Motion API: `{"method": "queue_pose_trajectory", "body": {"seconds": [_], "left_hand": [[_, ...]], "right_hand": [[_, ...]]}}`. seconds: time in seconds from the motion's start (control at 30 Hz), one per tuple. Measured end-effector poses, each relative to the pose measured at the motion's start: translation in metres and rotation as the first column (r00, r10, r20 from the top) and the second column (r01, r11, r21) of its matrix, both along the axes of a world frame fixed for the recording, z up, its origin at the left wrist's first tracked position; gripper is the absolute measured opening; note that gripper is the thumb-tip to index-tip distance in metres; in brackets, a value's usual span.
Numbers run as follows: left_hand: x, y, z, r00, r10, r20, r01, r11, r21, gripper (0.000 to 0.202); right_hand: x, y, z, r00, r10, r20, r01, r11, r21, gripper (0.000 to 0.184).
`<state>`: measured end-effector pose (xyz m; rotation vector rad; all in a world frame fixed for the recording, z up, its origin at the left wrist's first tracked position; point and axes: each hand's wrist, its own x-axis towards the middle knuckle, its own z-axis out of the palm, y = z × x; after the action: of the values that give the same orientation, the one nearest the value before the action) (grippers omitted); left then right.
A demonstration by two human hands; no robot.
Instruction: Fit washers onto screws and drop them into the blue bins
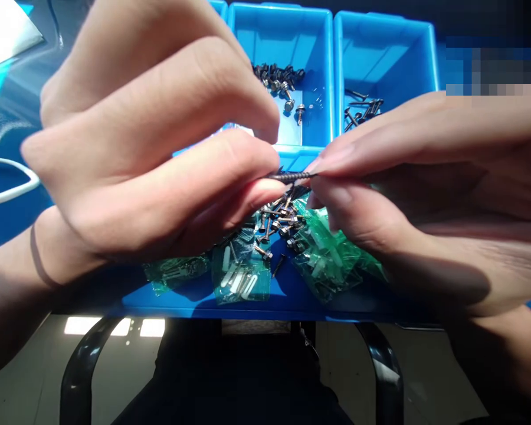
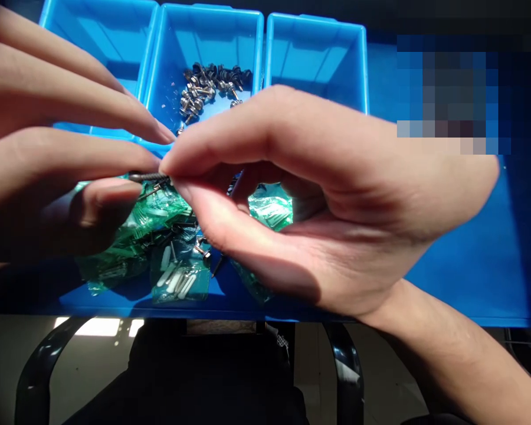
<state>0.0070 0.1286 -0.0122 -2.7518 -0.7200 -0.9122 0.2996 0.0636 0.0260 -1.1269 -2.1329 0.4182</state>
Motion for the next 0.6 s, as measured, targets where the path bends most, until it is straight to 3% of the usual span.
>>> {"method": "queue_pose_trajectory", "body": {"seconds": [0.13,0.27,0.37,0.47,0.6], "left_hand": [[0.009,0.004,-0.002,0.992,-0.101,0.08,0.092,0.989,0.118,0.045],[0.012,0.003,-0.008,0.99,-0.074,0.122,0.043,0.969,0.241,0.043],[0.015,-0.012,-0.013,0.99,0.141,0.03,-0.141,0.99,-0.024,0.072],[0.02,-0.03,-0.012,0.943,0.327,-0.067,-0.332,0.898,-0.29,0.089],[0.028,-0.032,0.009,0.902,0.431,-0.012,-0.399,0.823,-0.403,0.091]], "right_hand": [[-0.006,-0.002,0.003,0.99,0.03,-0.138,-0.032,0.999,-0.01,0.029],[-0.002,-0.001,-0.002,0.989,-0.042,-0.142,0.044,0.999,0.009,0.011],[-0.001,-0.001,-0.006,0.985,-0.062,-0.164,0.063,0.998,0.005,0.008],[-0.003,-0.004,-0.005,0.98,-0.044,-0.192,0.039,0.999,-0.03,0.009],[0.01,-0.002,-0.006,0.974,-0.074,-0.215,0.066,0.997,-0.045,0.009]]}}
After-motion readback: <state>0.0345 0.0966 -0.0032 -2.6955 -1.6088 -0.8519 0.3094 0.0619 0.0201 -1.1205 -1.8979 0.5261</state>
